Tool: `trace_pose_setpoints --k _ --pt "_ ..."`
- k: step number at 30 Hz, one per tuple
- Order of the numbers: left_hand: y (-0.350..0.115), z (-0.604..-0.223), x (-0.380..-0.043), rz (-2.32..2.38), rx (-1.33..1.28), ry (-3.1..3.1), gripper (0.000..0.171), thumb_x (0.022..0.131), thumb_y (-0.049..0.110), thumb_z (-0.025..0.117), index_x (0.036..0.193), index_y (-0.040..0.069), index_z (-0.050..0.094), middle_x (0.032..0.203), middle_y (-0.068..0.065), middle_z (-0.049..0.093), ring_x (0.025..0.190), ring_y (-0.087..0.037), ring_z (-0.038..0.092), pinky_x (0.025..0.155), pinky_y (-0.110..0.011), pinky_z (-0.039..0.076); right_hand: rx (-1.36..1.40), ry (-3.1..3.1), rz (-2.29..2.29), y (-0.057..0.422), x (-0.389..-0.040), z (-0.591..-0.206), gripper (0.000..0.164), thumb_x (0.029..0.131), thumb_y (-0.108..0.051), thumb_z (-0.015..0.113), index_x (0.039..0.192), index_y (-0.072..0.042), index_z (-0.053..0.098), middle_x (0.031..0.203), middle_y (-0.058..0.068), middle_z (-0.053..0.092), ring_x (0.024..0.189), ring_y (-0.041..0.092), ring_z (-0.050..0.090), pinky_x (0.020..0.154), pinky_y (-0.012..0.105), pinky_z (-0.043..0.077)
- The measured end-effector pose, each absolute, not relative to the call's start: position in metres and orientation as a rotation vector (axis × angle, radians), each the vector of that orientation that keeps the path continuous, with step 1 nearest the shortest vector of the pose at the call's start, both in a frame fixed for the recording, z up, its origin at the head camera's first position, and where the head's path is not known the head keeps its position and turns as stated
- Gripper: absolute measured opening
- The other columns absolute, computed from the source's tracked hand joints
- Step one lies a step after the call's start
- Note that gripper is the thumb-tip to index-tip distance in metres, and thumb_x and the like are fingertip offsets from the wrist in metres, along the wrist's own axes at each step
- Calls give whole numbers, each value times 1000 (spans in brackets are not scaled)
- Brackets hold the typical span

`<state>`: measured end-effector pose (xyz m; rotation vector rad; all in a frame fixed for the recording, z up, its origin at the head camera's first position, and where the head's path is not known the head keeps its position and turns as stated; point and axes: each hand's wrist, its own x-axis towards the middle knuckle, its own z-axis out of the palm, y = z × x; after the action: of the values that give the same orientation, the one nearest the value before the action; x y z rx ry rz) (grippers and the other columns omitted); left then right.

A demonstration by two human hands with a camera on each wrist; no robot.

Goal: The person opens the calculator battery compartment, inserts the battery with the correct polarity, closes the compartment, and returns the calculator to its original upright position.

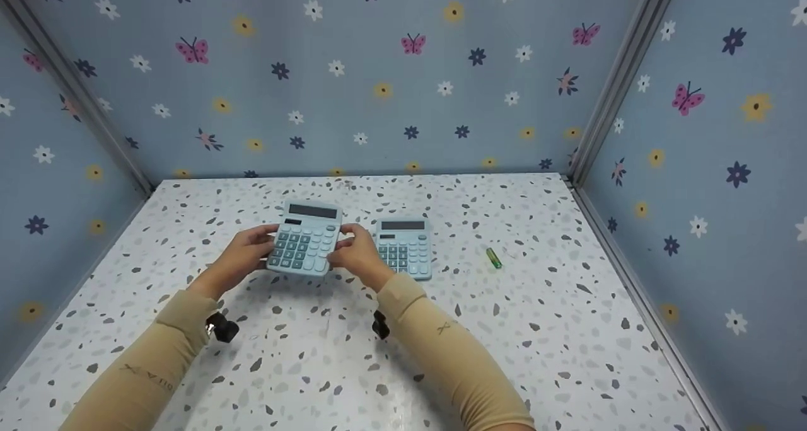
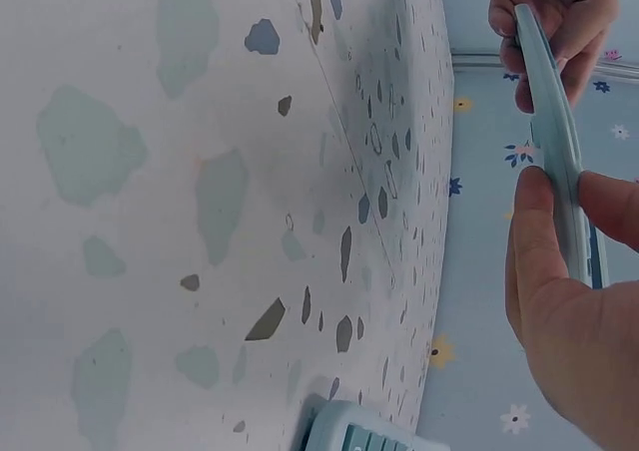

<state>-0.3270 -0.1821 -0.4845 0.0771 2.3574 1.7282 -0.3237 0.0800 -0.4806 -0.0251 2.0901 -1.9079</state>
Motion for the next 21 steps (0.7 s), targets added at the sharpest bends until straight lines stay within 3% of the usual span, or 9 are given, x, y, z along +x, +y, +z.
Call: trace_pose_setpoints --k 4,9,16,21 --pt "-178 -483 -325 1739 90 2355 54 112 7 41 165 -1 39 143 -23 60 114 -19 66 88 -26 62 -28 2097 -1904 84 -321 -477 74 92 5 77 158 -5 46 120 14 67 99 25 78 104 54 60" --pt "-171 -481 -322 1747 69 2338 53 113 8 41 165 1 40 146 -21 61 115 -17 65 87 -25 61 -49 2091 -1932 89 -318 -475 74 91 9 76 158 -3 46 115 14 67 96 23 74 94 42 66" --pt "-165 -482 -319 1764 114 2330 54 113 7 40 166 -1 38 146 -22 58 115 -18 64 87 -25 61 -8 2119 -1898 97 -315 -474 76 89 8 78 157 -6 47 115 12 67 97 23 74 105 54 61" --pt "-158 -483 -318 1810 142 2315 53 112 6 40 165 -2 40 139 -20 59 109 -15 64 85 -24 61 -6 2130 -1907 104 -314 -474 77 87 9 79 157 -5 48 112 11 68 97 22 72 100 48 64"
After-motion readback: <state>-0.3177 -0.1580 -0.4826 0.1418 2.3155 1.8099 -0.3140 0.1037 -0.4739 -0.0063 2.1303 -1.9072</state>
